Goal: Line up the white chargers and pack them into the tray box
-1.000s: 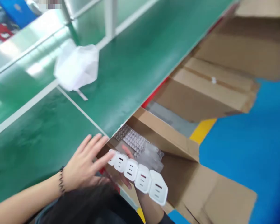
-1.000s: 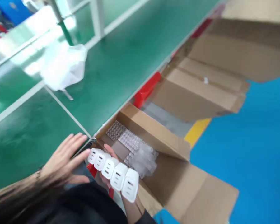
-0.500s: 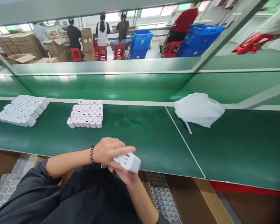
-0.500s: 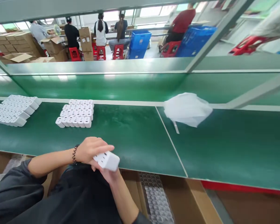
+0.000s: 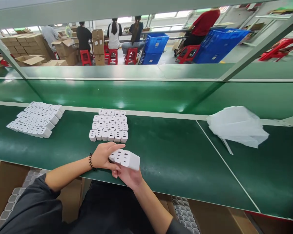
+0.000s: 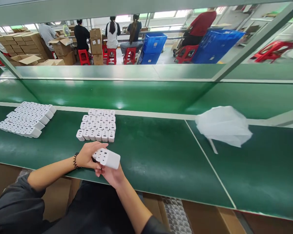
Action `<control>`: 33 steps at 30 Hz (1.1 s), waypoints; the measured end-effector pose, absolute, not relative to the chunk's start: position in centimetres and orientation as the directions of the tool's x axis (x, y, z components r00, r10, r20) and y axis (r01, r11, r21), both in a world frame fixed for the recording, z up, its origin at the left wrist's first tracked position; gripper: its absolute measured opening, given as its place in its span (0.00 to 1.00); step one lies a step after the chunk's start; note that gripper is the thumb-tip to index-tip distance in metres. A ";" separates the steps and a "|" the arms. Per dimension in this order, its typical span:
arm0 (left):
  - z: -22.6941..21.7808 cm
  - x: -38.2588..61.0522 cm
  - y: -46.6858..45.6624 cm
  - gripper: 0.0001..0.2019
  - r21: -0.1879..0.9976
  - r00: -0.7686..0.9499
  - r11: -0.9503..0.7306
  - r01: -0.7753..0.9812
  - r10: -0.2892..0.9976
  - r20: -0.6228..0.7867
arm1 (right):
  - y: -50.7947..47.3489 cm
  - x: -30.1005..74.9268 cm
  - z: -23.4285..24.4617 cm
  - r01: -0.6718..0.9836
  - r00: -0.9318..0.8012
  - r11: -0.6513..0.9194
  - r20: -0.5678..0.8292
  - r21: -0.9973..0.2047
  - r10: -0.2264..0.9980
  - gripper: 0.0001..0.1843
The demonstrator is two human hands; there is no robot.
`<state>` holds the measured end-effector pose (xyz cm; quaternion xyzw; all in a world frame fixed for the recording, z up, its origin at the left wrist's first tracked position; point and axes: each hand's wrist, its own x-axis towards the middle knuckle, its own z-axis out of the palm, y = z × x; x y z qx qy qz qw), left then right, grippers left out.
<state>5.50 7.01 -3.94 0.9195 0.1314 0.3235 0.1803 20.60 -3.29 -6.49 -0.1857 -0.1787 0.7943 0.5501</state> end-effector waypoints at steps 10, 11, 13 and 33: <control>-3.5 4.1 6.8 0.33 0.389 0.684 -0.912 0.132 0.367 0.631 | -2.7 18.7 -6.4 -0.769 -0.370 -0.363 -0.097 -0.527 0.924 0.37; -3.3 3.9 7.0 0.33 0.387 0.686 -0.912 0.139 0.370 0.627 | -2.4 18.6 -6.2 -0.767 -0.381 -0.369 -0.089 -0.525 0.920 0.37; -2.8 3.7 7.4 0.31 0.401 0.690 -0.903 0.152 0.387 0.611 | -1.9 18.7 -5.6 -0.760 -0.405 -0.387 -0.086 -0.522 0.910 0.36; -0.9 2.5 8.8 0.24 -0.035 0.871 -0.904 0.427 0.400 0.284 | -3.0 25.8 -4.3 -0.510 0.106 -0.218 -0.313 -0.832 0.944 0.26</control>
